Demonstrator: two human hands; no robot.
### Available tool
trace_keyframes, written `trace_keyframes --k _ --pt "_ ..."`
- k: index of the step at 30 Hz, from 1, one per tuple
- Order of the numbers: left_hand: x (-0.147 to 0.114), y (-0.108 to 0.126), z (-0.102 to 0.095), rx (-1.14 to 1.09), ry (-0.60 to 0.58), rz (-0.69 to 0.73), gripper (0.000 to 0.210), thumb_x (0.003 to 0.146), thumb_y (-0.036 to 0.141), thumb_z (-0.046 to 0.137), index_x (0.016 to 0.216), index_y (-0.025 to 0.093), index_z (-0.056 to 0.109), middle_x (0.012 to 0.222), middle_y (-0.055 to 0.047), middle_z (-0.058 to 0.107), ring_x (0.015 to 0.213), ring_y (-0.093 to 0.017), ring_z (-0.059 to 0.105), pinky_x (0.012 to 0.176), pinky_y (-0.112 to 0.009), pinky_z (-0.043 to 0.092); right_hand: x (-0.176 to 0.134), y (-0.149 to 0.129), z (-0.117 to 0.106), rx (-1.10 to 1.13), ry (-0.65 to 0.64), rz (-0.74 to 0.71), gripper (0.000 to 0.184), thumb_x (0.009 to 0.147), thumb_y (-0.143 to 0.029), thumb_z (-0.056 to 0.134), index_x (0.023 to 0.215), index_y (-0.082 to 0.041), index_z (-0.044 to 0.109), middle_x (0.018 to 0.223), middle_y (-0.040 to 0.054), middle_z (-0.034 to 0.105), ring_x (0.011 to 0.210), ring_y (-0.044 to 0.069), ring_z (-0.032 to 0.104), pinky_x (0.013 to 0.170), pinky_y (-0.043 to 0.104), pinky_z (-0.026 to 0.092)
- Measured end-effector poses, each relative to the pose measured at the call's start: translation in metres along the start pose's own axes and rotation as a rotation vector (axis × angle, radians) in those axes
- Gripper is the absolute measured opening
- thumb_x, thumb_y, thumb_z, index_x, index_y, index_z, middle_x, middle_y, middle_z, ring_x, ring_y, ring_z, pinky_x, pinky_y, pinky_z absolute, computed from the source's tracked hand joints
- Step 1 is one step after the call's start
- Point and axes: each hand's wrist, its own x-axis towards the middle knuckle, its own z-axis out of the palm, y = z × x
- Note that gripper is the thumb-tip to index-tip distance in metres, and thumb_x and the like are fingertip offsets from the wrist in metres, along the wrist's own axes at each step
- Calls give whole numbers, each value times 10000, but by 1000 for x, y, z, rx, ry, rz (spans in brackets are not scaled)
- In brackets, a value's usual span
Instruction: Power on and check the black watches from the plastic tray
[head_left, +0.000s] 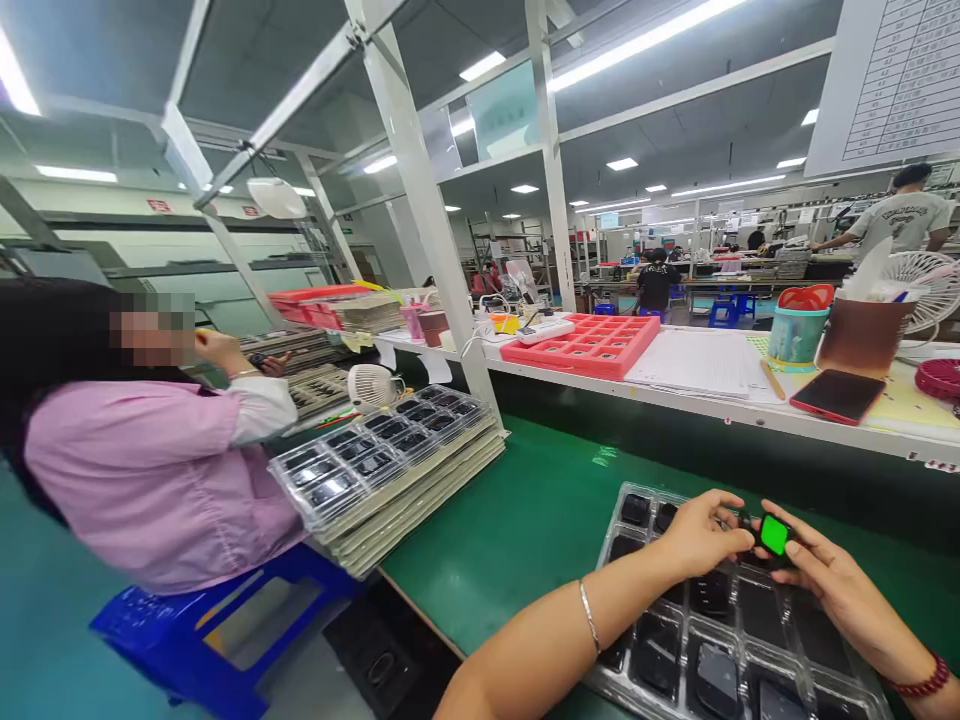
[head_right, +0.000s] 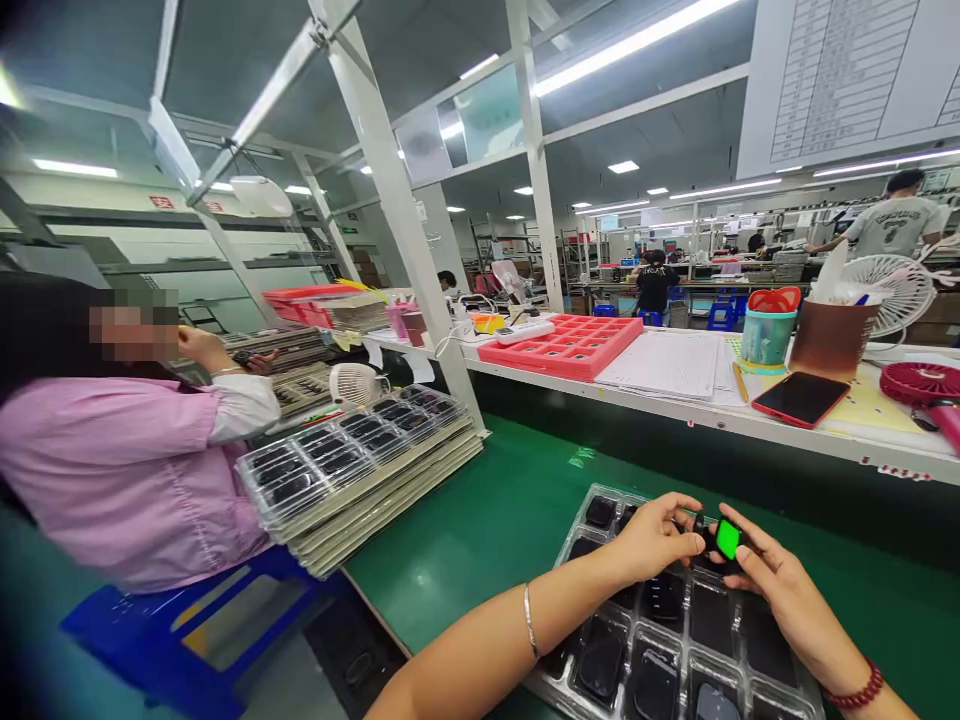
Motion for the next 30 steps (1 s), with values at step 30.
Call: trace_keyframes --k 30 --pt "-1 8 -3 300 -31 130 326 687 166 587 1011 155 554 848 -4 551 476 -29 417 457 -178 345 0 -11 13 -167 -58 -163 515 779 -492 614 1187 -189 528 633 -20 547 490 105 481 469 231 431"
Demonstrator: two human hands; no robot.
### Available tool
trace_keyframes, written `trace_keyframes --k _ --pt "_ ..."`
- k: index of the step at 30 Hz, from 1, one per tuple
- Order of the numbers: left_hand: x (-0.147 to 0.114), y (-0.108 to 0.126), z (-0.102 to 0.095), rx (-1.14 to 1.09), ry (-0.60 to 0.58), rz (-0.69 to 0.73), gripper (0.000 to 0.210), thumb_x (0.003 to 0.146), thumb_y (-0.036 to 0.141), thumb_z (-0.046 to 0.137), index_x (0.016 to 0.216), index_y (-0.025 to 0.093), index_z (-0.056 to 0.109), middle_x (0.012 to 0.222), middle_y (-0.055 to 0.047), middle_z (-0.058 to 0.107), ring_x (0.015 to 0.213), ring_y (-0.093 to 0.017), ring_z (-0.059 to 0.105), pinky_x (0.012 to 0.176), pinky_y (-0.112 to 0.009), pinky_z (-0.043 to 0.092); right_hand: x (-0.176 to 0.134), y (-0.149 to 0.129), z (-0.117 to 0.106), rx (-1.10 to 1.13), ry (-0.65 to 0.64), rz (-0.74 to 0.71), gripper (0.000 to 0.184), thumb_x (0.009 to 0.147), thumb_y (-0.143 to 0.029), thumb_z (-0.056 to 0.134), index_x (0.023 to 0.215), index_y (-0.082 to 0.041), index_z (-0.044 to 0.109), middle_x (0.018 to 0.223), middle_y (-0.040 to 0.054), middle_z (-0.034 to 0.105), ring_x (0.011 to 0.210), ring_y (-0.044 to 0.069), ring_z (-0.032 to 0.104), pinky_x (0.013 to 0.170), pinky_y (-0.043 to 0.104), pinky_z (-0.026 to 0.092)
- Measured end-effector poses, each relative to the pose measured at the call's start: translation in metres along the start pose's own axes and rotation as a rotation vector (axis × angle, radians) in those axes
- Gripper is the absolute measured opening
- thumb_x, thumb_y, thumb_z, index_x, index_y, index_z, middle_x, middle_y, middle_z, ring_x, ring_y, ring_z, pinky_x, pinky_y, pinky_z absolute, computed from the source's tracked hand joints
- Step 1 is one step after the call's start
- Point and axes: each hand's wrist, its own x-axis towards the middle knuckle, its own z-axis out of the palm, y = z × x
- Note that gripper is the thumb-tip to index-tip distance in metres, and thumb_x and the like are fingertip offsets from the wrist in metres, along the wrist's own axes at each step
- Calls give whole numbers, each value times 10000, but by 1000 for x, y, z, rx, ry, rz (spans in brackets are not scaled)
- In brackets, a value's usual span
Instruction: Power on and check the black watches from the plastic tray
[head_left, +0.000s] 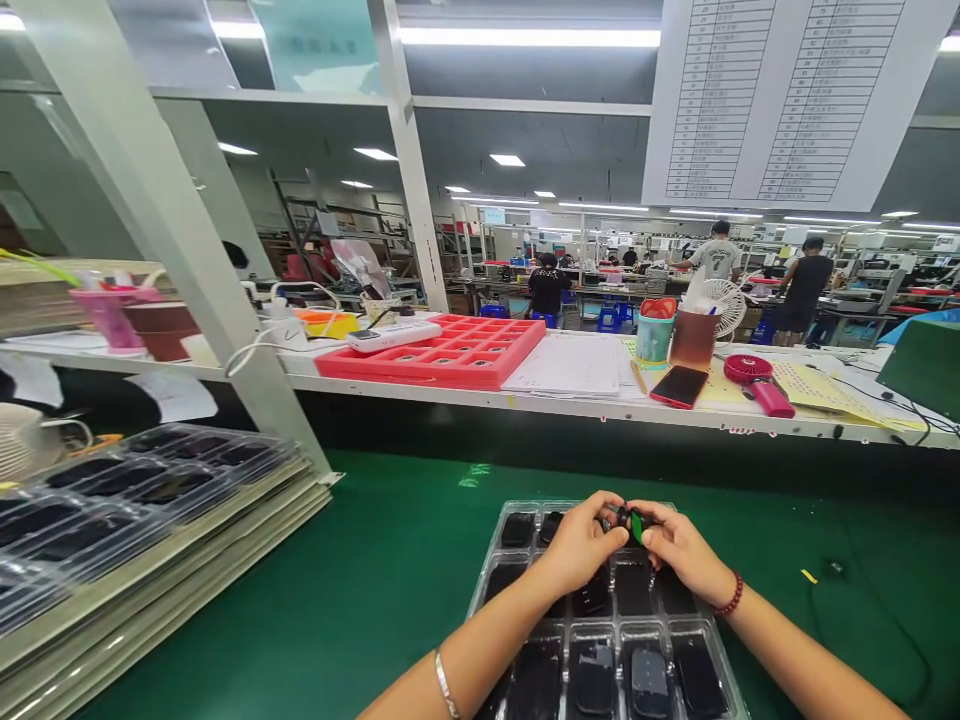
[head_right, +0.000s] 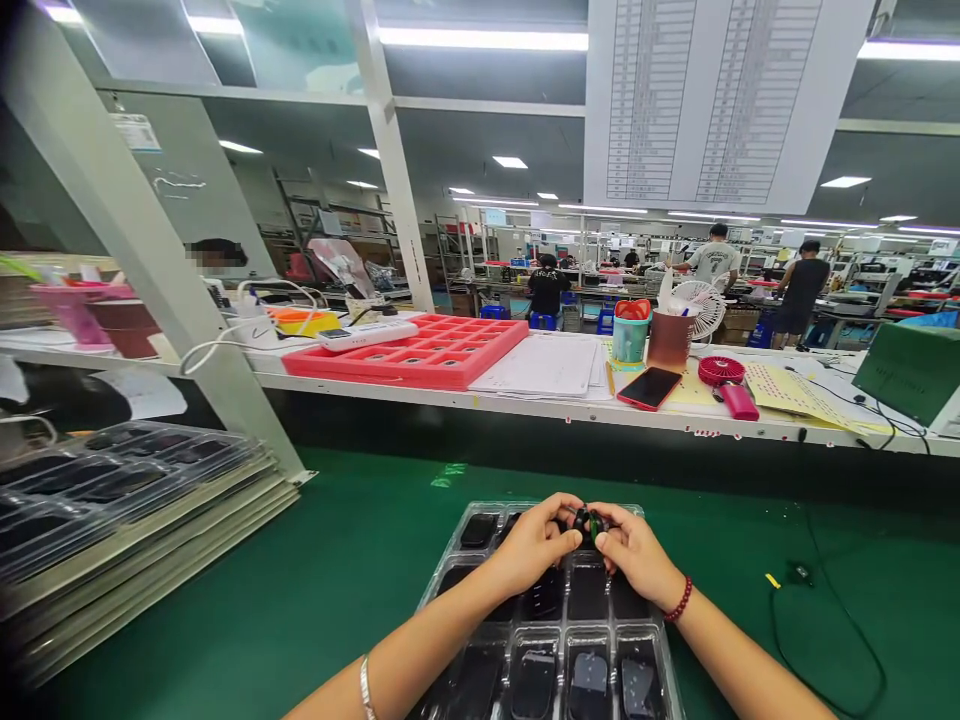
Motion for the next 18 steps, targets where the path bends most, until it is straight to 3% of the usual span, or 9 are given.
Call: trace_keyframes --k 13,18 --pt "0 -3 3 -56 -26 -15 377 681 174 601 1040 172 486 829 10 545 453 -27 425 439 -176 335 -2 1 0 -26 -13 -18 469 804 -438 609 1193 -192 519 664 -20 539 492 87 452 483 226 407" --pt "4 -7 4 -184 -15 -98 334 739 189 525 1069 157 484 929 -51 588 567 -85 569 476 -195 392 -1 1 -1 86 40 43 492 808 -437 585 1220 -187 487 802 31 612 622 137 593 576 279 489"
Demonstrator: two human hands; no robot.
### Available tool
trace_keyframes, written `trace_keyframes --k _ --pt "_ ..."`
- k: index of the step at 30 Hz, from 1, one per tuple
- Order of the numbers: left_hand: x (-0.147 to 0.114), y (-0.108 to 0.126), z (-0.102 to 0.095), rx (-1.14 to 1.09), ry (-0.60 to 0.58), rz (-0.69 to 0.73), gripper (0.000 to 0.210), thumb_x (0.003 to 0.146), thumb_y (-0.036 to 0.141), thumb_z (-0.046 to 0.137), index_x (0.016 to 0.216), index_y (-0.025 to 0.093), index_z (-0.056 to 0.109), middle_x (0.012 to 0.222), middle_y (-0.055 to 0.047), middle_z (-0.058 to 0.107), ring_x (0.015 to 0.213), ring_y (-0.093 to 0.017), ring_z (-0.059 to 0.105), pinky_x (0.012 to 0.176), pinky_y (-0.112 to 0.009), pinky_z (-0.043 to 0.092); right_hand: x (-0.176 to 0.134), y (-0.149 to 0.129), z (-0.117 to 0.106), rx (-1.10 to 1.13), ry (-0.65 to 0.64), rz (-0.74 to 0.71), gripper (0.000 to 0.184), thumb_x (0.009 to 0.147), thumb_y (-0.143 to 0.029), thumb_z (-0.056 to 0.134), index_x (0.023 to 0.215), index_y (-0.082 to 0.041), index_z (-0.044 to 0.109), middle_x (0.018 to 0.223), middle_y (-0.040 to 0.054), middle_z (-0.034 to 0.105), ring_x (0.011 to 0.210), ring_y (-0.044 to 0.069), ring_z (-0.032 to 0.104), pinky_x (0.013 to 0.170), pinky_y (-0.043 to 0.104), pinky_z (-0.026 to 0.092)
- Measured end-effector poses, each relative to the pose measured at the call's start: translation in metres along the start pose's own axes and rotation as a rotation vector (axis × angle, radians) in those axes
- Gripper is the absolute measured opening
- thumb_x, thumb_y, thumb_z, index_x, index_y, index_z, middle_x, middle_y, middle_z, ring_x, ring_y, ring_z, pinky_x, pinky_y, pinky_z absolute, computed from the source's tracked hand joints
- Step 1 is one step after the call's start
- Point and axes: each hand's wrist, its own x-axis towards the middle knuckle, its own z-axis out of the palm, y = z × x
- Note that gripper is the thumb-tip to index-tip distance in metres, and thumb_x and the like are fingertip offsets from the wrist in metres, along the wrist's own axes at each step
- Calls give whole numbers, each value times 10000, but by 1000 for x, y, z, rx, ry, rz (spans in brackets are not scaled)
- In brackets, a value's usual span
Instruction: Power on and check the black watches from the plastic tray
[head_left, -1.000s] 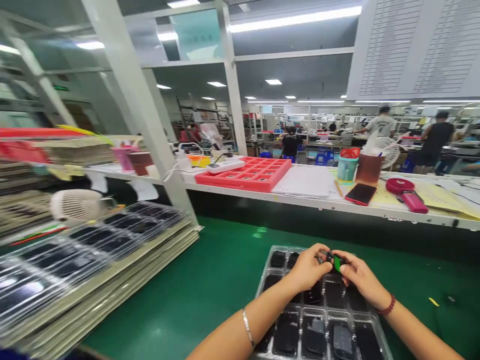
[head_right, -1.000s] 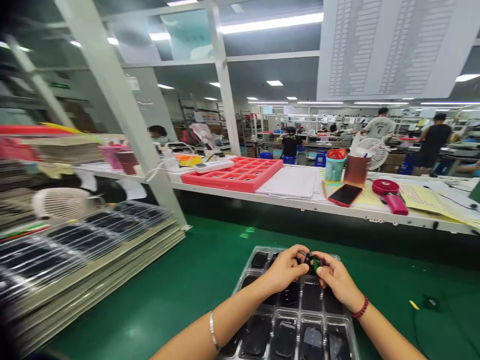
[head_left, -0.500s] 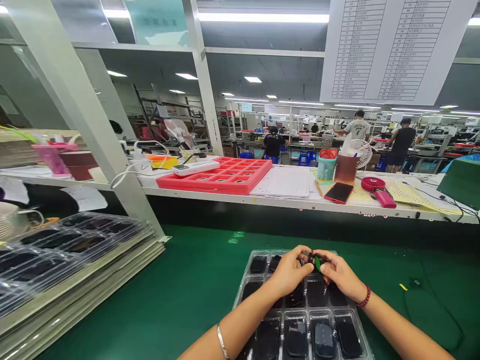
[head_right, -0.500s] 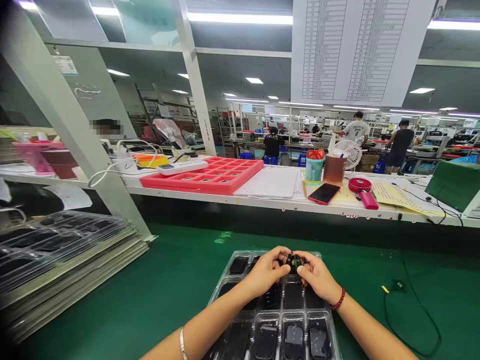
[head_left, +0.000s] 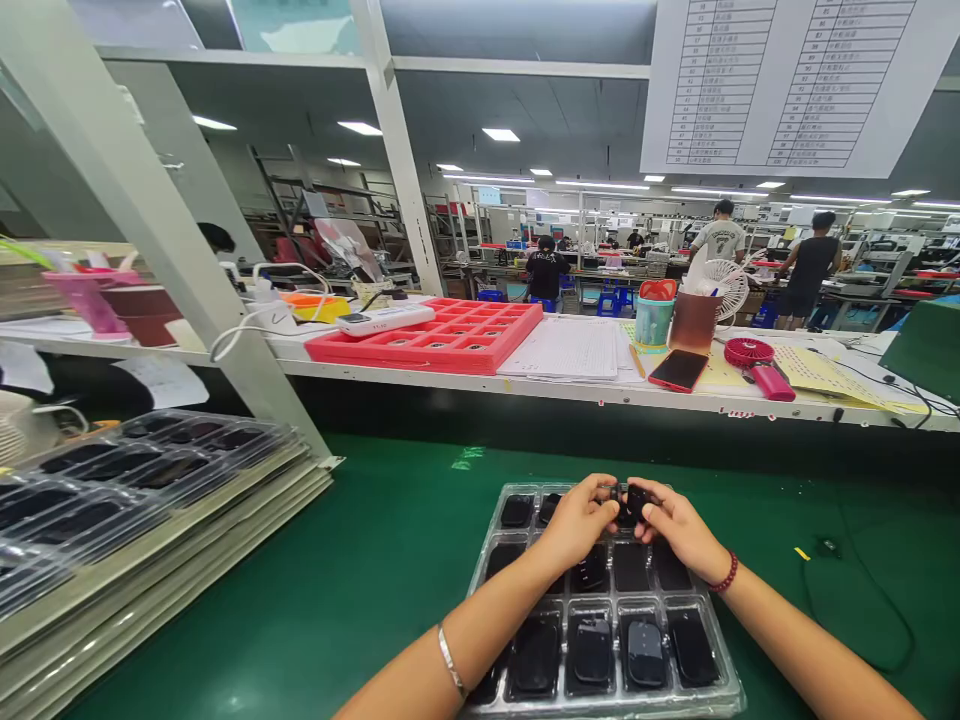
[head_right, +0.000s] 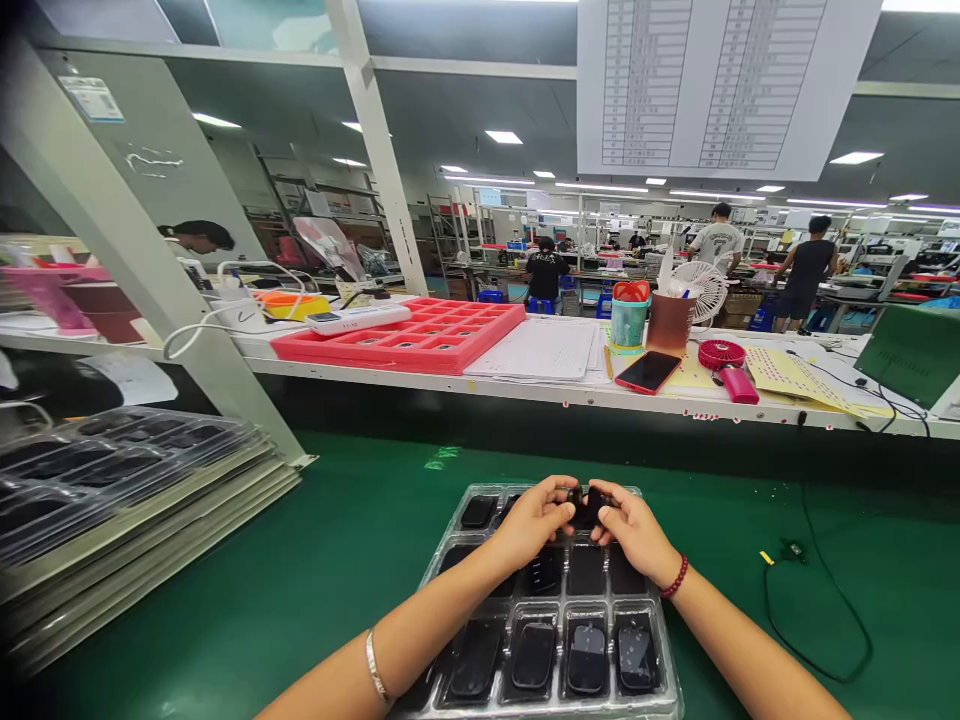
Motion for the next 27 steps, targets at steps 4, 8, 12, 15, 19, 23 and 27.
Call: trace_keyframes --k 4,8,12,15,19,23,27 --pt "3 0 -1 -40 32 -22 391 700 76 481 1081 159 497 955 -62 608 694 -114 601 517 -186 407 1 -3 1 85 44 19 465 780 -365 606 1207 -214 500 988 63 603 825 191 637 655 308 515" --pt "3 -1 0 -53 4 43 328 669 81 525 991 144 513 838 -33 612 645 -103 570 557 -207 435 0 -5 1 44 5 -13 369 771 -279 603 1128 -203 549 919 48 632 704 148 625 606 282 500" --pt "2 0 -1 12 10 79 298 694 108 502 988 153 508 821 -25 611 633 -115 570 571 -234 450 -1 -4 1 10 -28 -20 360 783 -277 583 1130 -199 530 971 68 640 700 149 622 615 290 499" --pt "-3 7 -2 232 63 138 273 716 128 499 983 173 534 819 -15 626 626 -120 567 600 -250 442 -2 -8 1 -50 -14 -36 321 818 -296 532 1125 -202 510 986 78 640 773 182 627 658 324 505" --pt "-19 16 5 620 60 315 169 756 188 521 908 206 594 809 -5 656 716 -155 586 681 -276 432 -7 -31 -4 -570 26 -167 136 812 -240 501 878 -190 610 869 57 647 849 213 597 775 353 458" --pt "-26 15 18 797 -81 436 105 773 242 557 831 202 634 945 -33 670 945 -202 570 839 -326 419 -18 -55 -14 -1062 -167 -64 150 771 -204 522 814 -212 666 798 32 657 767 199 601 692 292 437" --pt "-26 24 13 955 -56 438 159 770 303 587 842 180 659 1225 -99 567 1172 -280 441 969 -442 332 -33 -60 -20 -1266 -223 34 202 796 -243 509 901 -225 682 867 42 668 836 216 612 706 288 439"
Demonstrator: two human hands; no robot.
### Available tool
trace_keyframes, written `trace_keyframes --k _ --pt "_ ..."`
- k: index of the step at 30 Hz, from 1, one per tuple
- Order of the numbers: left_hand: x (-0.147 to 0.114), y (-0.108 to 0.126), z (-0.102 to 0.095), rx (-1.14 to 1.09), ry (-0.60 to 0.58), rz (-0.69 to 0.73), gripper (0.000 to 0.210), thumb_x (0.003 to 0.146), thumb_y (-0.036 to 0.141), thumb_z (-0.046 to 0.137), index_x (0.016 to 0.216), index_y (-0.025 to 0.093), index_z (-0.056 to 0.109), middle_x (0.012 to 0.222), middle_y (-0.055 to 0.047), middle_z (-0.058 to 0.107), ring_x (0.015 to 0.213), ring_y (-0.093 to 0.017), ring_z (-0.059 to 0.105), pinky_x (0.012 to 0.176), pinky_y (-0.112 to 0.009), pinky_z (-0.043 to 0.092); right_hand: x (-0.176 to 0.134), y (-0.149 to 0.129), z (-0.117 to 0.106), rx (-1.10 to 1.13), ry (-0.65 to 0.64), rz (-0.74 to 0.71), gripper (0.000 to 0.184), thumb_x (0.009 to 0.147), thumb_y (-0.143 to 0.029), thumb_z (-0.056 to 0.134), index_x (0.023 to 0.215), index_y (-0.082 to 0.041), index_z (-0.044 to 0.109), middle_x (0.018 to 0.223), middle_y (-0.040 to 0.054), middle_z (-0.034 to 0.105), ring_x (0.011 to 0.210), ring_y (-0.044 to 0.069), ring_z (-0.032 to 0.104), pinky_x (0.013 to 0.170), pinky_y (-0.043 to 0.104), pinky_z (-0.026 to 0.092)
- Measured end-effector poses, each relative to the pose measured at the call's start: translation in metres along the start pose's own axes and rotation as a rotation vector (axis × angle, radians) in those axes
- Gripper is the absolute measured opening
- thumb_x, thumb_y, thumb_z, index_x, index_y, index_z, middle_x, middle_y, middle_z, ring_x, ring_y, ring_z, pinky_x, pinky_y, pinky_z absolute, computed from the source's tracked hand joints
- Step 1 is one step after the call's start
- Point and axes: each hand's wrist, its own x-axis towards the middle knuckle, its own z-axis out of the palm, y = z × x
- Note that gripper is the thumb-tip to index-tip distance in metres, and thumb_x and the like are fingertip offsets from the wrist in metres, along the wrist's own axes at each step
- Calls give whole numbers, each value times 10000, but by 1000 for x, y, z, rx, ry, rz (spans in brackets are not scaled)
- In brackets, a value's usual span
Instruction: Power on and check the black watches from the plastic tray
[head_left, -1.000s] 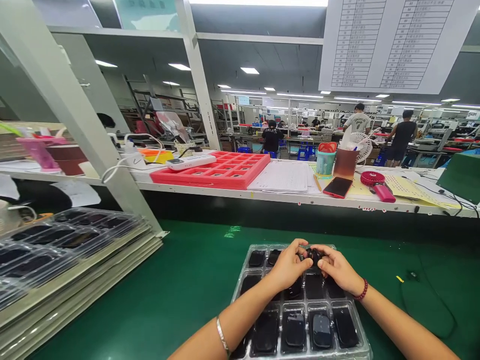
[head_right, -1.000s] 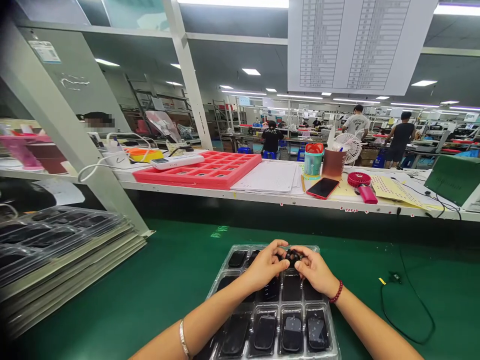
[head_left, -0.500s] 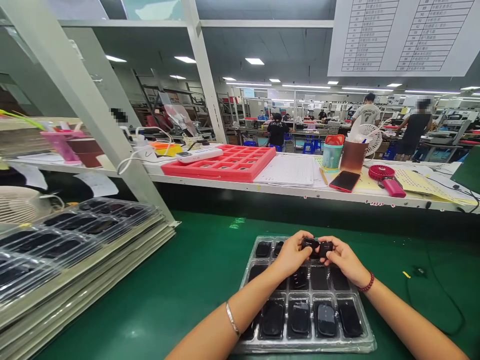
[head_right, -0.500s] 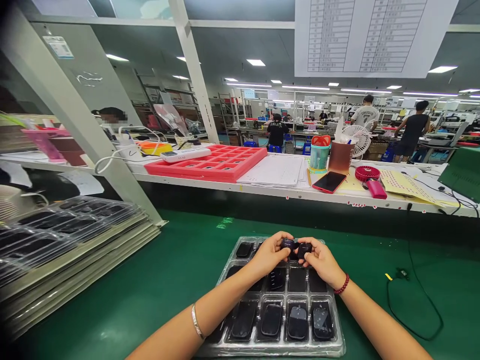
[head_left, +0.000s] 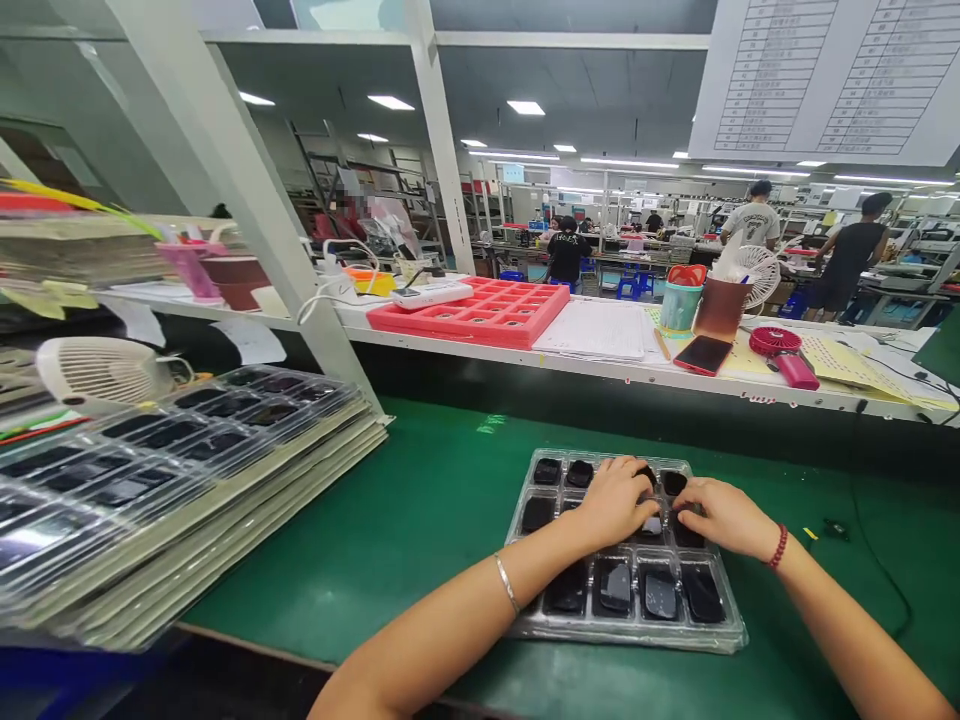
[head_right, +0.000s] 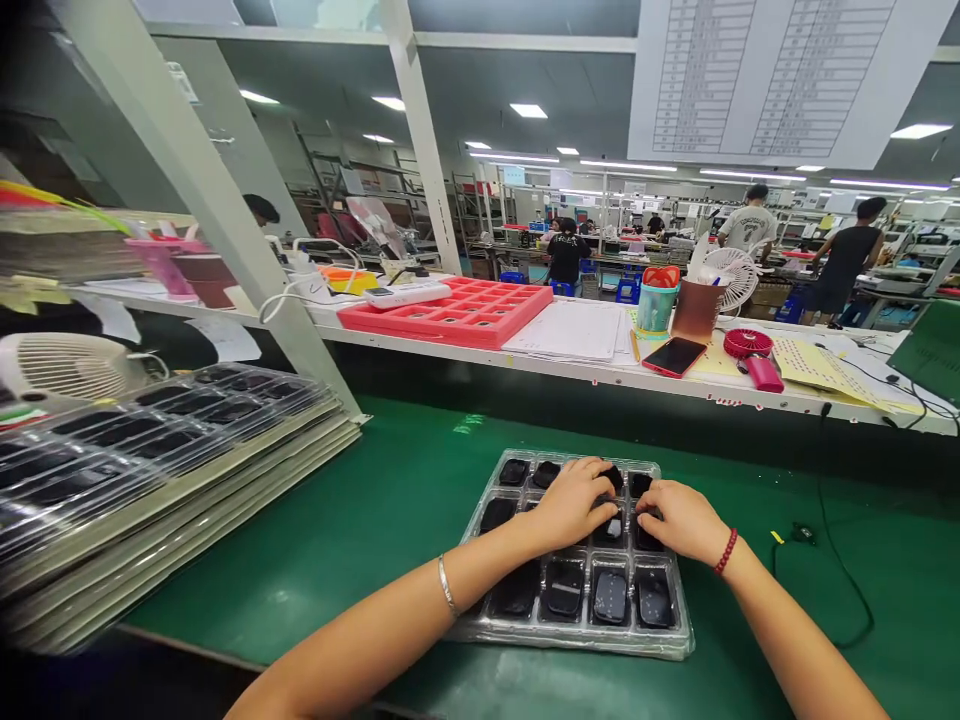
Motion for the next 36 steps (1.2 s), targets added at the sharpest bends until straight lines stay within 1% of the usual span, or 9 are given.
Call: trace_keyframes --k 4,8,13,17,19,22,26,32,36 --pt "-21 -9 -47 -13 -8 28 169 818 213 492 842 203 659 1210 -86 576 1141 -248 478 969 -420 330 -15 -11 -2 -120 48 16 216 817 -229 479 917 -230 671 909 62 649 885 242 595 697 313 447" --pt "-74 -24 -85 -29 -166 43 105 763 195 556 723 217 651 1168 -56 602 1120 -252 495 987 -404 305 -17 -56 3 -1 15 -208 199 823 -218 495 926 -250 662 928 55 646 869 231 582 744 336 457" --pt "-131 -31 -89 76 -231 -127 200 664 215 665 858 187 625 1369 -110 434 1270 -318 344 1029 -487 236 7 -122 40 142 66 -397 150 779 -255 583 880 -184 667 1267 123 521 1170 316 427 976 459 354" --pt "-148 -28 -85 27 -191 -212 220 655 185 663 864 184 596 1392 -112 403 1304 -324 287 1041 -490 220 18 -140 59 256 96 -440 195 677 -161 631 869 -165 597 1309 144 472 1243 325 347 1022 474 301" --pt "-147 -28 -82 -105 -125 -221 174 665 167 638 826 188 576 1303 -92 496 1230 -289 391 990 -418 314 18 -138 61 397 87 -465 184 660 -90 590 800 -198 537 1184 98 560 1129 266 471 929 396 402" --pt "-133 -34 -71 -374 34 -293 108 729 164 549 834 189 550 920 -35 637 864 -180 572 747 -283 429 16 -132 60 580 111 -423 193 683 -55 527 760 -222 471 930 27 643 838 187 590 741 304 464" --pt "-94 -47 -50 -839 185 -433 112 740 221 545 831 164 511 673 21 554 546 -95 515 515 -205 373 29 -120 56 814 171 -286 109 738 -140 547 780 -220 486 751 -1 628 675 164 584 618 272 452" --pt "-34 -58 -36 -1243 154 -559 264 690 267 615 905 139 530 732 -37 650 432 -62 494 402 -165 264 68 -72 46 1323 195 -4 295 766 -367 622 989 -202 524 725 0 625 475 104 528 417 210 405" --pt "-24 -62 -28 -1480 78 -557 432 701 275 622 1111 166 542 927 -85 665 573 -101 593 429 -165 319 71 -49 50 1612 250 42 504 740 -375 679 1198 -247 511 993 51 621 763 166 605 578 267 525"
